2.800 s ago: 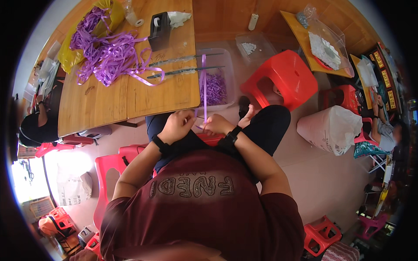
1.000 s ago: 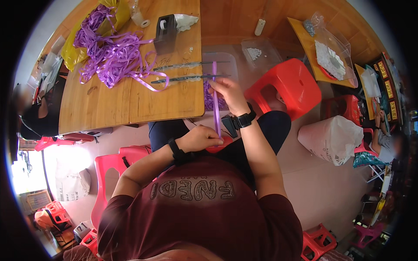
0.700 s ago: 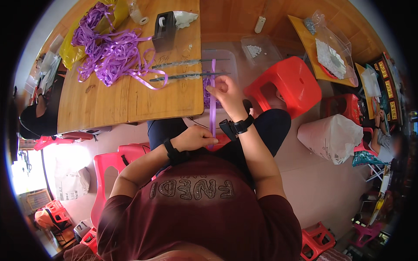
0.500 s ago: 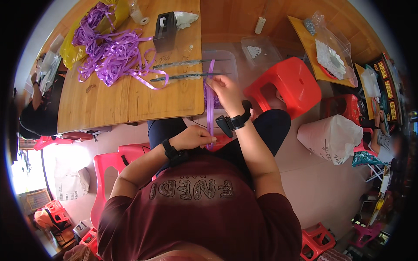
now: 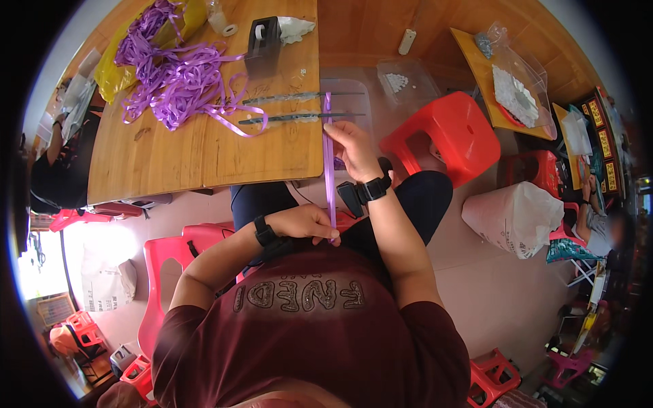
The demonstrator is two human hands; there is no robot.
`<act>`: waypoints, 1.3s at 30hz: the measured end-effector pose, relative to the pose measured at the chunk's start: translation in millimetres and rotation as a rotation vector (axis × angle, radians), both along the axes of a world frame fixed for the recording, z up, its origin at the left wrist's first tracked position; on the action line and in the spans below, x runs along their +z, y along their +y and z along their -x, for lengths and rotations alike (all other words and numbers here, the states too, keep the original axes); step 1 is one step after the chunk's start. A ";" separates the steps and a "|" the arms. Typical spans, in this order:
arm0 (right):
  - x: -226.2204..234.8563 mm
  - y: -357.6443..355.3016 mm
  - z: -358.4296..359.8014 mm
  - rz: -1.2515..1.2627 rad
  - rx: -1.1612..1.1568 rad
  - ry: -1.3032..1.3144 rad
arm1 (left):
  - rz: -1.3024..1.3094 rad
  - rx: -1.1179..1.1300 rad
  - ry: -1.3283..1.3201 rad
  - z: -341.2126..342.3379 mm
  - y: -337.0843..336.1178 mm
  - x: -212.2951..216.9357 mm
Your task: Measure lengths of purple ribbon against a table scale, cut them, and apply tape.
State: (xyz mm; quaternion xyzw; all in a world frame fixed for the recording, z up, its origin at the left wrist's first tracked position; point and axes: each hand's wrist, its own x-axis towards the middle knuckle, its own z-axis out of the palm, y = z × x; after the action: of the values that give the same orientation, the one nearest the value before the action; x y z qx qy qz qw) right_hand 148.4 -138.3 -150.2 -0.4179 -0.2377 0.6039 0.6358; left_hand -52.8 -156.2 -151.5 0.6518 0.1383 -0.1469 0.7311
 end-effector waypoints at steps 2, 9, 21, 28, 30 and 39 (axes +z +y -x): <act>0.7 -1.5 -1.8 -0.046 -0.038 0.052 | 0.006 -0.034 -0.014 -2.9 -3.5 5.4; 3.1 -1.5 -10.8 -0.051 -0.088 0.032 | -0.236 -0.136 -0.030 1.8 -5.9 13.0; 14.7 -17.1 -1.3 0.006 -0.087 -0.151 | 0.099 -0.125 -0.078 -2.9 -14.8 24.7; 22.3 -14.8 2.9 0.015 -0.153 -0.331 | 0.407 -0.013 0.021 2.4 -21.4 39.7; 27.5 -14.4 6.0 0.006 -0.154 -0.327 | 0.415 -0.003 0.039 4.8 -21.3 49.1; 29.2 -16.9 -7.2 0.086 0.015 -0.332 | -0.211 -0.058 -0.166 21.0 -20.1 100.9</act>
State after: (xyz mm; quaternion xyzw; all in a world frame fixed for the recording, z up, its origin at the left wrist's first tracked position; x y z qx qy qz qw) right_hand 155.6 -155.2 -121.0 -0.5371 -0.3166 0.5409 0.5646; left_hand -73.8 -176.3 -50.6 0.7386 0.0732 -0.0981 0.6630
